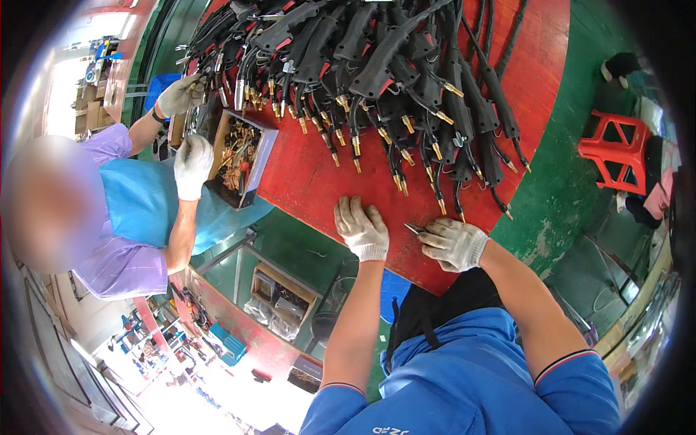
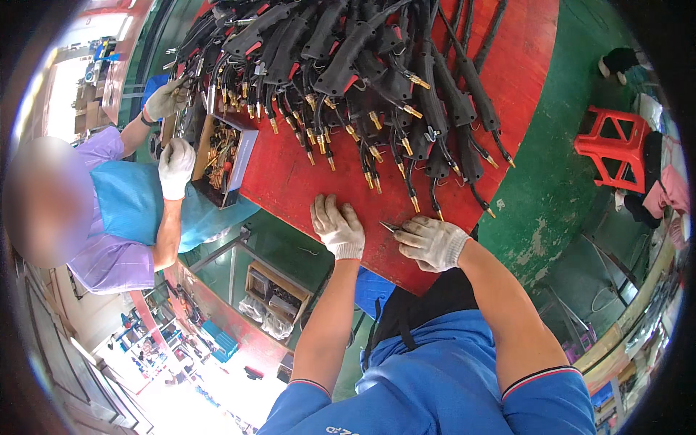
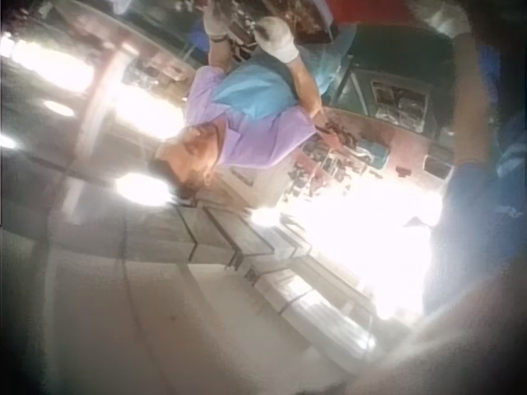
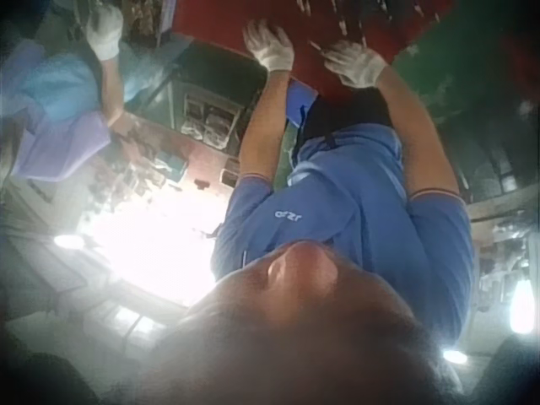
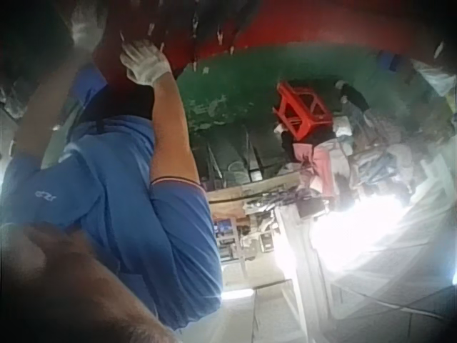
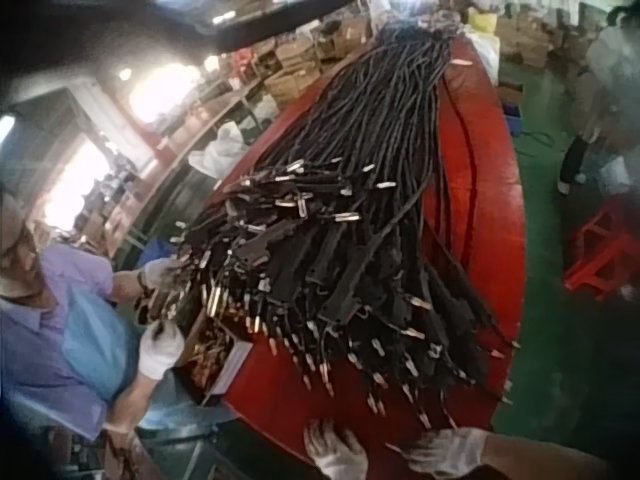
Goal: Assembling components and cables for welding torches at a production bench.
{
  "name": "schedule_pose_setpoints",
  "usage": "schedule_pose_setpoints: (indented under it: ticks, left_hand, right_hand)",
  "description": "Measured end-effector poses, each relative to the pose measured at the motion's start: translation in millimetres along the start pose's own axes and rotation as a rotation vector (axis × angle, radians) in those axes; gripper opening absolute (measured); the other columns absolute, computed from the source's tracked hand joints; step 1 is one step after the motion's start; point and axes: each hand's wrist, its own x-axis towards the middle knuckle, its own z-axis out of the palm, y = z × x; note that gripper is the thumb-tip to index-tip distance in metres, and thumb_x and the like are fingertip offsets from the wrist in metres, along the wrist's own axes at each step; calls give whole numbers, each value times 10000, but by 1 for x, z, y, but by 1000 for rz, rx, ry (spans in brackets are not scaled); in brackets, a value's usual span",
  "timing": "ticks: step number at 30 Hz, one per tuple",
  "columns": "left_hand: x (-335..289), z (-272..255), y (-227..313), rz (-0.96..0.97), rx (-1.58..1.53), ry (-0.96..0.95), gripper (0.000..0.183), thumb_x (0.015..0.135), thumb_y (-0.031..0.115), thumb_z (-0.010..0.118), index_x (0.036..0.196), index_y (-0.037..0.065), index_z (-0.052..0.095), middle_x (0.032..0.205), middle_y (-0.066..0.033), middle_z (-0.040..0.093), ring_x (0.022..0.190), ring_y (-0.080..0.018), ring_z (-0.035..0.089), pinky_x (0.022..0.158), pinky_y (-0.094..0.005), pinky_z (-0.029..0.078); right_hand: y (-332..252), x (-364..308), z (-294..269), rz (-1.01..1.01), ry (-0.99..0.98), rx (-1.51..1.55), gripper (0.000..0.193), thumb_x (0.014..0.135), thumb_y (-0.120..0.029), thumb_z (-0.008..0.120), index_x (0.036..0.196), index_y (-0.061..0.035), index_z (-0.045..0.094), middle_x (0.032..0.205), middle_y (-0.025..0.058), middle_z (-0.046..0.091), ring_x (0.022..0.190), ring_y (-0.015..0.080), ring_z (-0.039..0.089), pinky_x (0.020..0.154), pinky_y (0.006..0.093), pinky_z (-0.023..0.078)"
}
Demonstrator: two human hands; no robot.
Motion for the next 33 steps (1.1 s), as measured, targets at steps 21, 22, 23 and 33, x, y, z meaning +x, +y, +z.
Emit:
schedule_pose_setpoints:
  ticks: [21, 22, 23, 33]
  left_hand:
    - [0, 4, -1, -16, -19, 44, 386, 985, 225, 684, 1316, 28, 661, 1465, -223, 610, 1376, -475, 566, 1164, -605, 464]
    - [1, 4, 0, -16, -32, 46, 385, 977, 223, 691, 1307, 26, 663, 1446, -222, 618, 1362, -475, 577, 1151, -607, 473]
    - [2, 3, 2, -24, -29, 50, 385, 977, 223, 691, 1307, 26, 663, 1446, -222, 618, 1362, -475, 577, 1151, -607, 473]
    - [1, 1, 2, -69, -39, 31, 400, 965, 235, 707, 1317, 48, 670, 1448, -211, 617, 1373, -468, 571, 1167, -602, 467]
  right_hand:
    - [-3, 4, -2, -1, -21, -48, 617, 652, -288, 879, 1221, -136, 695, 1430, 104, 660, 1311, 352, 653, 1119, 528, 554]
    - [-3, 4, -3, 1, -18, -60, 605, 654, -283, 877, 1214, -137, 700, 1423, 105, 665, 1305, 354, 658, 1117, 529, 555]
    - [-3, 5, -3, -8, -21, -59, 605, 654, -283, 877, 1214, -137, 700, 1423, 105, 665, 1305, 354, 658, 1117, 529, 555]
    - [-6, 7, -3, 22, 6, -54, 505, 707, -230, 857, 1190, -144, 738, 1406, 107, 679, 1276, 350, 683, 1118, 522, 557]
